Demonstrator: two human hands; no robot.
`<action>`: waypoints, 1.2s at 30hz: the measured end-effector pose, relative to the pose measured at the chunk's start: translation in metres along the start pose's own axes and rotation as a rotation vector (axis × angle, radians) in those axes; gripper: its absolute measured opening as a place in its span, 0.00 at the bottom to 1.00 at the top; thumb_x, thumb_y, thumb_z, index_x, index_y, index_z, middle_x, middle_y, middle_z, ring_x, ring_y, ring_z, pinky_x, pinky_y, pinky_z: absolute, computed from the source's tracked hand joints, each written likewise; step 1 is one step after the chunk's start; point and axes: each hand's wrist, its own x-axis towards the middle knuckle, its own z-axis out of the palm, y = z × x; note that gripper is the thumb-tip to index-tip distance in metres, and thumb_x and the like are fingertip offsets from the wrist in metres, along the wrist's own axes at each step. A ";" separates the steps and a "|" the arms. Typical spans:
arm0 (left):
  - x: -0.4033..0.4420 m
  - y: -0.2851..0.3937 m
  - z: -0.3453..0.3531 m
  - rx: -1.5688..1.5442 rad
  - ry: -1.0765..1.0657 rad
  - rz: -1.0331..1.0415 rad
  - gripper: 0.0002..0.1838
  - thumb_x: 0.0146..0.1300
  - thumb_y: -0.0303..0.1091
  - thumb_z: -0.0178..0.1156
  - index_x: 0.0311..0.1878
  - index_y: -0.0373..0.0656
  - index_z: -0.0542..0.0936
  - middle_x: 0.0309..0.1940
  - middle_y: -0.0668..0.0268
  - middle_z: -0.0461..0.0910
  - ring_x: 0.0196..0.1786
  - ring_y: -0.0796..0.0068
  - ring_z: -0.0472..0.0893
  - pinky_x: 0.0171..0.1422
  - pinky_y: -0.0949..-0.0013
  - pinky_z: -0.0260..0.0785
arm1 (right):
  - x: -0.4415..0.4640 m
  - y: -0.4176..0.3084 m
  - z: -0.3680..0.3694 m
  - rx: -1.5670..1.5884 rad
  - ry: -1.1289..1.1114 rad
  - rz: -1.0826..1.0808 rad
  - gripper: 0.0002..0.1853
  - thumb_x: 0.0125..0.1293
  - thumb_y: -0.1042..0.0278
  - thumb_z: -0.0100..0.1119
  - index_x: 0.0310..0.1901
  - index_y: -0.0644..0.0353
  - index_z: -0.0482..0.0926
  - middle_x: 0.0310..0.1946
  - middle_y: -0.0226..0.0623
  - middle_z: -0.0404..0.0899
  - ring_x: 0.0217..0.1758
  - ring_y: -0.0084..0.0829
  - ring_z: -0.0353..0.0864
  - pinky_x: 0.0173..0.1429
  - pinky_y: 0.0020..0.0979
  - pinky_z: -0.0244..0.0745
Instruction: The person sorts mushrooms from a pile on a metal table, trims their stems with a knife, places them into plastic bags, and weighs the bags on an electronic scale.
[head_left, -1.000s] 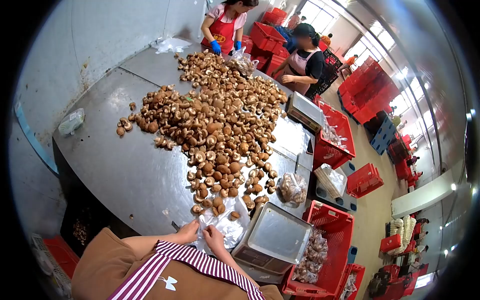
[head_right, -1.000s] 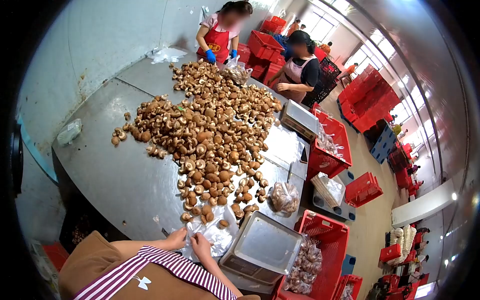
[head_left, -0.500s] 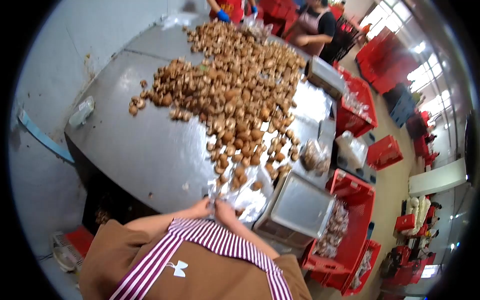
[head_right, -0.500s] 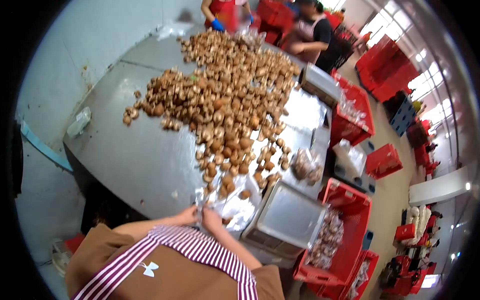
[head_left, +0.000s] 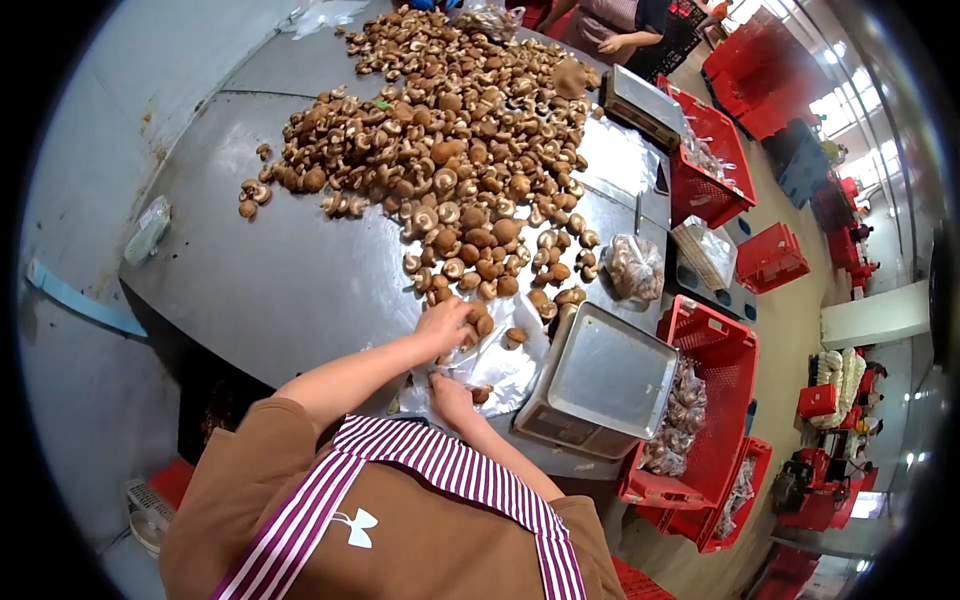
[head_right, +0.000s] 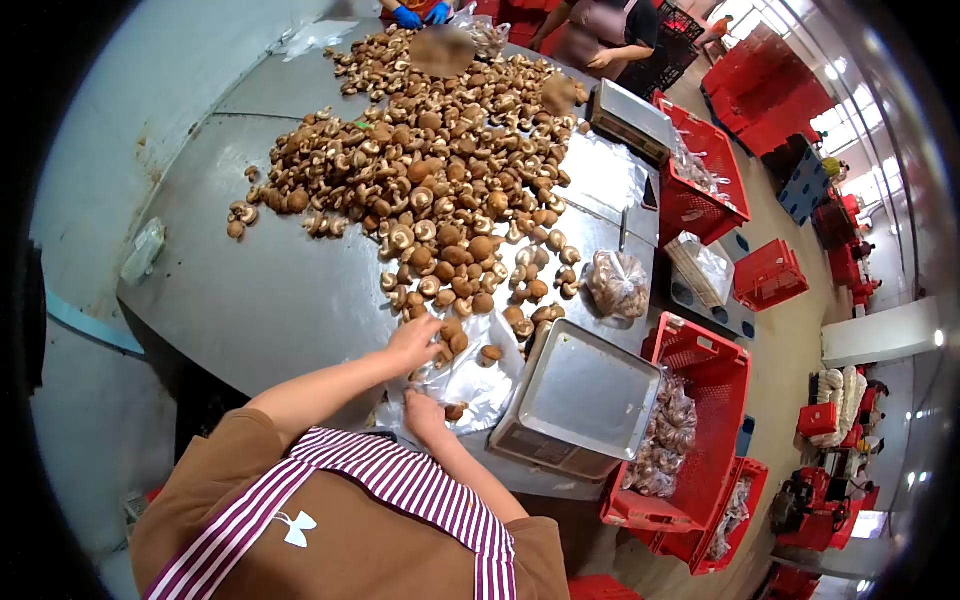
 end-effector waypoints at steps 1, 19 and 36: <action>0.006 0.003 0.005 0.062 0.009 0.040 0.25 0.55 0.39 0.66 0.56 0.45 0.76 0.49 0.55 0.75 0.53 0.52 0.77 0.56 0.54 0.71 | 0.000 -0.001 0.000 -0.001 0.000 -0.003 0.10 0.65 0.69 0.47 0.45 0.59 0.75 0.37 0.54 0.82 0.42 0.55 0.82 0.46 0.53 0.75; 0.050 -0.001 0.046 -0.332 0.147 -0.184 0.15 0.48 0.35 0.66 0.41 0.44 0.79 0.41 0.54 0.78 0.46 0.51 0.79 0.51 0.57 0.72 | -0.004 -0.002 -0.003 0.025 0.022 0.009 0.12 0.67 0.66 0.45 0.48 0.56 0.75 0.43 0.52 0.81 0.48 0.55 0.81 0.50 0.54 0.74; -0.044 -0.002 0.007 -0.460 -0.346 -0.054 0.15 0.54 0.32 0.64 0.46 0.41 0.83 0.42 0.60 0.83 0.46 0.69 0.82 0.53 0.67 0.74 | -0.008 0.014 0.021 -0.064 0.069 -0.051 0.18 0.69 0.58 0.46 0.55 0.57 0.76 0.44 0.55 0.82 0.51 0.52 0.82 0.51 0.50 0.77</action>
